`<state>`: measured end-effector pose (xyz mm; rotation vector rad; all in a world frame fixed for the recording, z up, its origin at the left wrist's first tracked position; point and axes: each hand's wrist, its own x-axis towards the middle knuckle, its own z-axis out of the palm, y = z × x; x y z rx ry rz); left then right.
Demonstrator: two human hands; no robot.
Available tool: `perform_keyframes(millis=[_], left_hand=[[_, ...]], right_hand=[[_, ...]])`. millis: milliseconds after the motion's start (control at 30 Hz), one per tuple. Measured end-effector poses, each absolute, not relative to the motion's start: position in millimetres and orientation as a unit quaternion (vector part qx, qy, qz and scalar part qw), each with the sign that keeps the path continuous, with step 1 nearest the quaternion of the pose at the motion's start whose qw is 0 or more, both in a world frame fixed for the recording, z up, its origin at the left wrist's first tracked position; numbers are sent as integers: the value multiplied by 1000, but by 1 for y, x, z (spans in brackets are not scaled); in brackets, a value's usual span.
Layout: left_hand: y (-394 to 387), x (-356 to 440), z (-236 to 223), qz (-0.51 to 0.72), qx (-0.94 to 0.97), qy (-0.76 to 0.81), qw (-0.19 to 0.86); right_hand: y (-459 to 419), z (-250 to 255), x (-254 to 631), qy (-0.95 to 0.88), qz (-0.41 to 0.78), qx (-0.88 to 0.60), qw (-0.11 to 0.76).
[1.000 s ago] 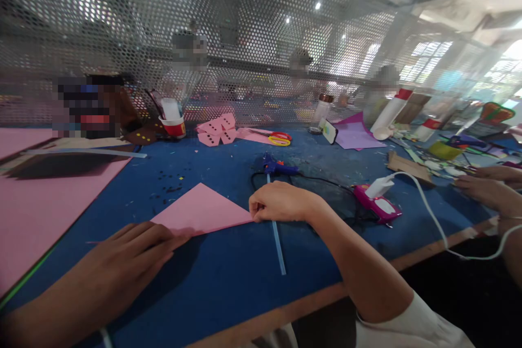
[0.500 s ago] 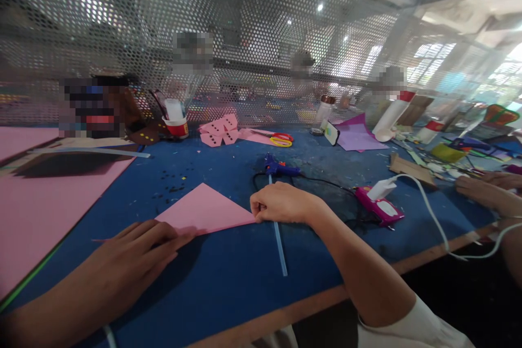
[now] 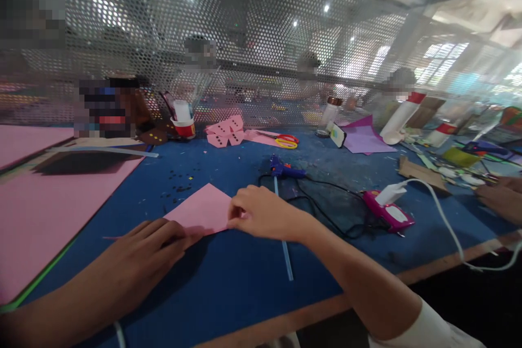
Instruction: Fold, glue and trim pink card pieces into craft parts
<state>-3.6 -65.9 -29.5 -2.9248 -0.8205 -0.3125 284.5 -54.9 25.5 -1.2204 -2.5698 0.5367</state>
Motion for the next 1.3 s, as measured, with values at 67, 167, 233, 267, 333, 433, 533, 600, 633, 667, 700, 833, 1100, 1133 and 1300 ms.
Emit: perform_keyframes(millis=[67, 167, 233, 267, 333, 433, 533, 600, 633, 667, 700, 833, 1100, 1133, 1300], left_hand=[[-66, -3, -29, -91, -959, -263, 54], [-67, -2, -27, -79, -959, -262, 68], [-68, -1, -26, -75, -958, -268, 73], [-68, 0, -25, -74, -958, -268, 73], [-68, 0, -25, -76, -958, -268, 71], [-68, 0, -25, -80, -957, -269, 67], [-68, 0, -25, -79, -957, -272, 58], [-68, 0, -26, -80, -958, -272, 51], [-69, -1, -26, -83, -958, -271, 49], [-69, -1, -25, -87, -958, -270, 47], [-69, -1, -25, -93, -957, -270, 47], [-69, -1, -24, -115, -955, -269, 43], [-67, -3, -26, -118, -956, -265, 38], [-67, -3, -27, -117, -956, -267, 38], [-67, -4, -30, -106, -956, -270, 33]], right_hand=[[-58, 17, 271, -890, 164, -406, 128], [-60, 3, 258, -884, 142, -424, 136], [-58, -4, 254, -877, 133, -439, 143], [-58, -6, 253, -875, 131, -443, 145], [-57, -8, 252, -872, 129, -448, 147], [-57, -6, 252, -873, 133, -447, 144], [-56, -5, 255, -873, 141, -448, 135], [-55, -4, 258, -871, 144, -451, 129], [-55, -4, 259, -871, 145, -452, 127], [-54, -3, 261, -871, 146, -452, 126], [-54, -3, 263, -870, 148, -452, 127], [-54, 2, 267, -865, 170, -456, 124], [-55, 8, 268, -856, 188, -467, 119], [-55, 8, 267, -856, 186, -467, 120], [-54, 6, 268, -858, 185, -464, 123]])
